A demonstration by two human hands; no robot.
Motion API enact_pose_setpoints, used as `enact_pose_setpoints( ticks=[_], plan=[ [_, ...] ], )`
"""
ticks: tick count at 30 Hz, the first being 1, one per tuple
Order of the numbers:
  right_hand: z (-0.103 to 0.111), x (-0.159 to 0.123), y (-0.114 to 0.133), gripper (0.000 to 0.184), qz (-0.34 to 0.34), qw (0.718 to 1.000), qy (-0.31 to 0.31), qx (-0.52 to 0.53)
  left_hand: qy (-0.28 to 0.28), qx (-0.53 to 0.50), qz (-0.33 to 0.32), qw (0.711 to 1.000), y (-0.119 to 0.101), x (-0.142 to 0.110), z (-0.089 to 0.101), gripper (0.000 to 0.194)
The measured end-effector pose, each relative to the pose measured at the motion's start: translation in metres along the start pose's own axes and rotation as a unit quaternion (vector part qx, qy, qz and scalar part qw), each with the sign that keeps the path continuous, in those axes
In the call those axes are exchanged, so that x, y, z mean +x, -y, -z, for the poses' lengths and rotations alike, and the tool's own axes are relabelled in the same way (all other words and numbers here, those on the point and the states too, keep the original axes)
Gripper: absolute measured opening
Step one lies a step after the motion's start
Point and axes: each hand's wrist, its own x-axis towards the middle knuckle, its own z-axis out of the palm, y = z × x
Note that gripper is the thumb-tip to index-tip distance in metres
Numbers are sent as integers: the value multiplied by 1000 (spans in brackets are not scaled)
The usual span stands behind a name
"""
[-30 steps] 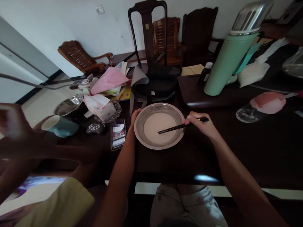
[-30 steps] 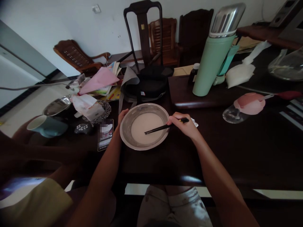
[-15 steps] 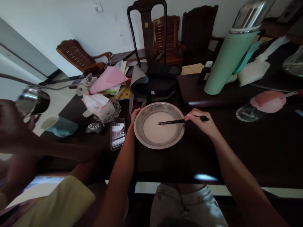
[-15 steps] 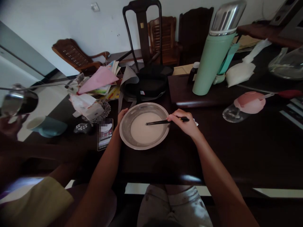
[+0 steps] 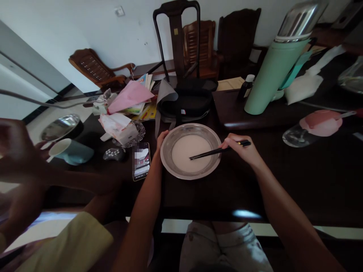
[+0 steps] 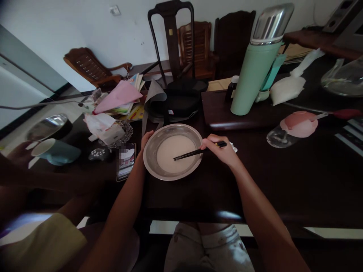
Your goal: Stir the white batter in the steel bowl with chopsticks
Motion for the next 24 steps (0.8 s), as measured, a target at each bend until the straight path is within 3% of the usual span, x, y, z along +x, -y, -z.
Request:
enact_pose_setpoints(
  ticks=[2,7,12,17,22,24],
  plan=[
    [0,0,1,35,22,999,22,-26,-1,9,15,1000,-1,-1,0,26],
    [2,1,1,40,-5,999,-47,-15,-14,4,18,1000,-2,-2,-2,27],
    [0,1,2,35,19,999,26,-28,-8,0,20,1000,-3,-2,-2,24],
    [2,1,-1,35,4,999,-42,-26,6,-8,-7,1000,-2,-4,-7,21],
    [0,1,0,37,12,1000,15,-23,21,-32,-100,994,1,-10,-12,64],
    [0,1,0,35,18,999,2,-32,5,-45,-151,987,2,-12,-13,79]
  ],
)
